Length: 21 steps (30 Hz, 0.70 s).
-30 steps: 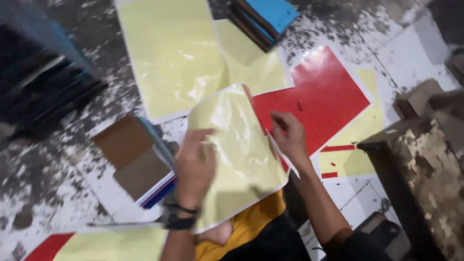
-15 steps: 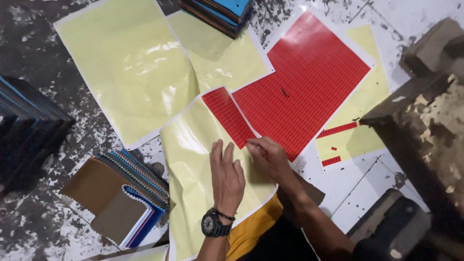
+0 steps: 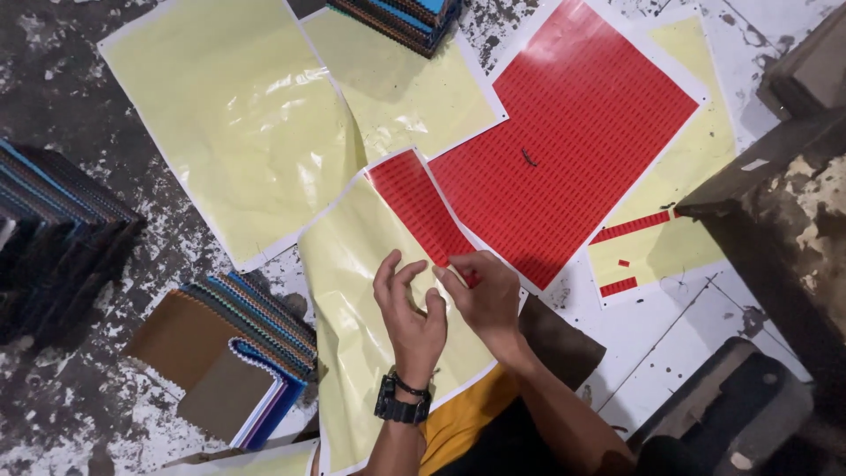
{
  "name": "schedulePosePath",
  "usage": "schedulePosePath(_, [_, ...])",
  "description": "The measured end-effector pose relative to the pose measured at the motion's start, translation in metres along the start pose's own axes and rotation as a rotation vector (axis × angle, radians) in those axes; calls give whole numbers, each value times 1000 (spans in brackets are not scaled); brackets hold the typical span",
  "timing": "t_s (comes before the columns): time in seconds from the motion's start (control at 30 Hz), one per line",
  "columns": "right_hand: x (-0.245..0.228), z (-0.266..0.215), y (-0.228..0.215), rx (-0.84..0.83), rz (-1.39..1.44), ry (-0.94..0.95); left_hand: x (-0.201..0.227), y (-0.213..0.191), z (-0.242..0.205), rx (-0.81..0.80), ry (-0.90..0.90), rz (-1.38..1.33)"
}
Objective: Peeling small red labels from a sheet and applying them to colored swatches, then organizing the swatches into a binder.
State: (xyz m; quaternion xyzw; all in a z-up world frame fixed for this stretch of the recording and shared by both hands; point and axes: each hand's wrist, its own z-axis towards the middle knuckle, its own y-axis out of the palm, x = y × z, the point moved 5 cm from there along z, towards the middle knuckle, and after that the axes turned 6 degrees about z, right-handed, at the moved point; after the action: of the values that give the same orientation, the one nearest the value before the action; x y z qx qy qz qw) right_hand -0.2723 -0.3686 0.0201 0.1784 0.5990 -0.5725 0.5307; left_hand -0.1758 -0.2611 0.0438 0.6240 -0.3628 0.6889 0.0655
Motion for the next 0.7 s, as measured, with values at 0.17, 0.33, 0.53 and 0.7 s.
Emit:
schedulePosePath(0.17, [6, 4, -1, -118, 139, 233, -2, 1, -1, 13, -8, -48])
schedulePosePath(0.33, [24, 2, 3, -205, 276, 448, 5, 1, 0, 26, -19, -57])
schedulePosePath(0.53, [7, 7, -9, -353, 654, 642, 19, -1, 0, 58, -66, -111])
schedulePosePath(0.7, [-1, 14, -10, -326, 532, 654, 4, 4, -2, 97, -124, -200])
